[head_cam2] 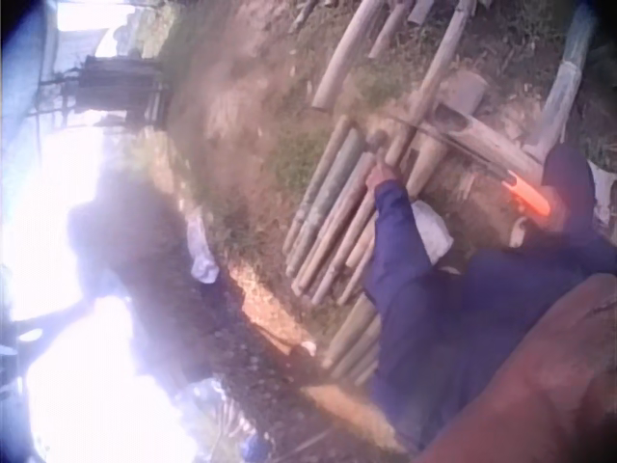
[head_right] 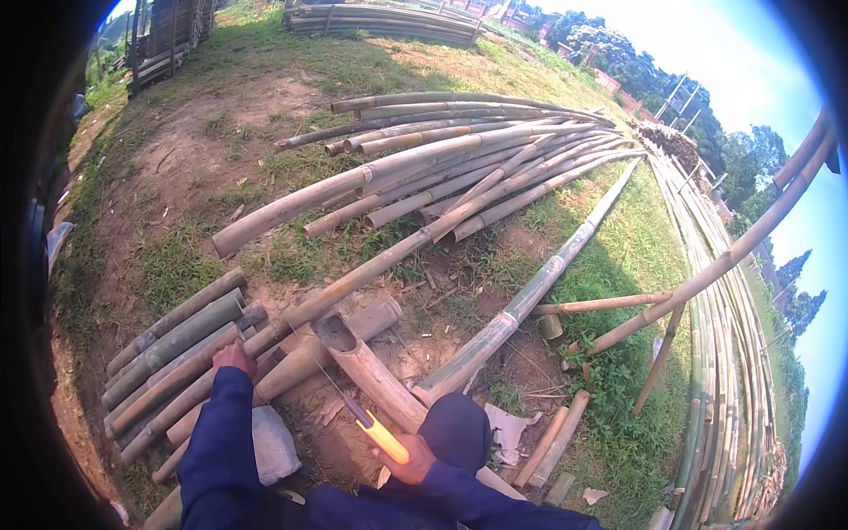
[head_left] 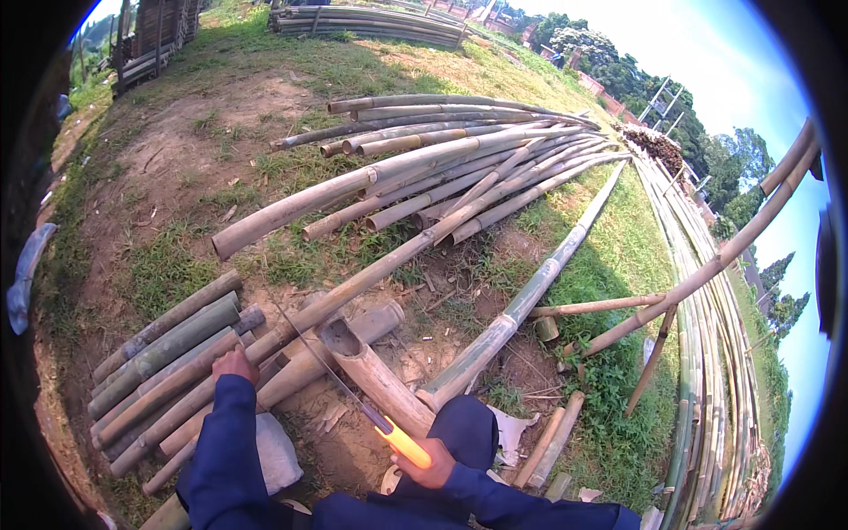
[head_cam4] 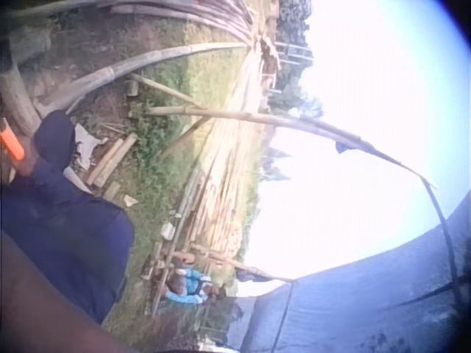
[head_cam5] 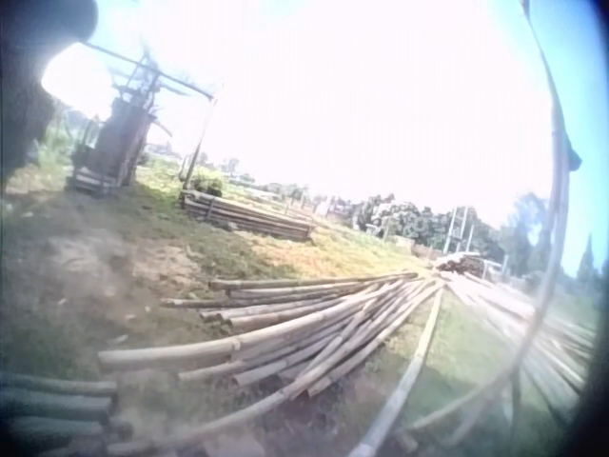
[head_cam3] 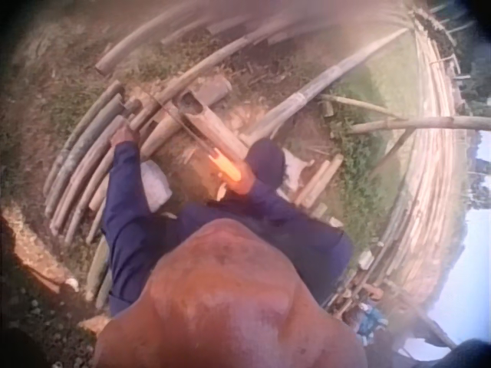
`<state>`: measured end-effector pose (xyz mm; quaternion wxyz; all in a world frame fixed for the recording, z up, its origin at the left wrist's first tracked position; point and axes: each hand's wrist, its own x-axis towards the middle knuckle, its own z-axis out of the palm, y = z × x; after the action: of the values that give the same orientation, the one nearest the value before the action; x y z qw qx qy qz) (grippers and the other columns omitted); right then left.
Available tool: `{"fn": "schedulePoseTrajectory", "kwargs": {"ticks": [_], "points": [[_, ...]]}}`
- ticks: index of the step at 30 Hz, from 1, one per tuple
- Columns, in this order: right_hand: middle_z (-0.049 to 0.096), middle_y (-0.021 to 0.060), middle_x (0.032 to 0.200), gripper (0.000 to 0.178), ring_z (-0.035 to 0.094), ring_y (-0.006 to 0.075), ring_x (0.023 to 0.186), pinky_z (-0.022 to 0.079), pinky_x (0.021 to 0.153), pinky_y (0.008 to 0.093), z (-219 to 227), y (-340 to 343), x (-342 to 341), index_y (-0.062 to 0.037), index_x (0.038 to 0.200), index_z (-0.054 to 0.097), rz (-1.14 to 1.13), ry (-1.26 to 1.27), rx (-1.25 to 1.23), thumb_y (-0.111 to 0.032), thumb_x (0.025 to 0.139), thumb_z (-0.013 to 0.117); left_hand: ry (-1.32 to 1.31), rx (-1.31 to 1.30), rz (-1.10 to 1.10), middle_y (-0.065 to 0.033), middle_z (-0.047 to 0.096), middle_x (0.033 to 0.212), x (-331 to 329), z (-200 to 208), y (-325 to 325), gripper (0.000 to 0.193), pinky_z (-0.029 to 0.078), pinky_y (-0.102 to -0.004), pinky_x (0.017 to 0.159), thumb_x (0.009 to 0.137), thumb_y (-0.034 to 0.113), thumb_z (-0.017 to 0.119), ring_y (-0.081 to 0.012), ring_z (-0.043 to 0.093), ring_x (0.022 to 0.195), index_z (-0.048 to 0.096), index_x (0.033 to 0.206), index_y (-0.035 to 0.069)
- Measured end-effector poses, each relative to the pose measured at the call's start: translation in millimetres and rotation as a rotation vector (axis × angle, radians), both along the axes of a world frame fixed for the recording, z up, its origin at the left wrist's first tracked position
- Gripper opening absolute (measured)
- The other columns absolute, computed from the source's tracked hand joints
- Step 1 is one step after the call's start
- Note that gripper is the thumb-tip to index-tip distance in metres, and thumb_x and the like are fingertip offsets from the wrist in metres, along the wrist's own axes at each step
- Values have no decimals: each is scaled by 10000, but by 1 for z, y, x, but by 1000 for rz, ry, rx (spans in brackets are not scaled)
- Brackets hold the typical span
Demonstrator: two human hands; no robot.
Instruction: The person uses a hand saw to cut bamboo poles into shorter sections. They position each pole on a wooden support, saw through it, then move the cut piece aside and repeat the process with additional poles.
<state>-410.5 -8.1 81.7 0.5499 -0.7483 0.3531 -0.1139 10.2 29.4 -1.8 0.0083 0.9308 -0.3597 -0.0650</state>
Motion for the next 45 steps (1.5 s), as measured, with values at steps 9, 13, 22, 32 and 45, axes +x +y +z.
{"fn": "schedulePoseTrajectory", "kwargs": {"ticks": [9,13,22,32,45], "points": [[610,211,709,234,604,366,650,473,629,443,-47,-74,126,8,861,625,-89,-224,-230,-211,866,709,37,-5,-43,-175,740,1031,-15,7,-27,344,547,-439,906,783,256,711,-333,716,1004,668,1077,82],[604,202,698,267,590,338,631,468,622,436,-49,-56,86,-1,846,627,-56,-195,-204,-250,882,717,44,44,-52,-176,744,1022,-9,7,-25,338,549,-440,909,785,253,704,-336,719,1002,667,1073,81],[666,176,743,210,677,302,687,516,658,390,-19,-22,27,-20,977,680,-69,-67,-168,-211,900,719,19,-24,-45,-173,746,1000,-14,1,-19,312,552,-435,899,801,235,681,-337,722,983,669,1067,73],[624,132,700,249,629,236,641,499,638,364,-35,-14,25,-23,1014,695,-38,-78,-76,-246,908,733,9,2,-24,-172,744,995,0,-5,-14,314,549,-442,897,810,251,678,-338,723,980,663,1069,72],[602,159,648,248,593,278,575,466,579,407,-53,-76,127,-1,835,642,-136,-297,-317,-226,872,740,16,-40,-101,-176,747,973,-13,1,-24,280,560,-435,870,819,258,662,-339,729,951,669,1026,69]]}}
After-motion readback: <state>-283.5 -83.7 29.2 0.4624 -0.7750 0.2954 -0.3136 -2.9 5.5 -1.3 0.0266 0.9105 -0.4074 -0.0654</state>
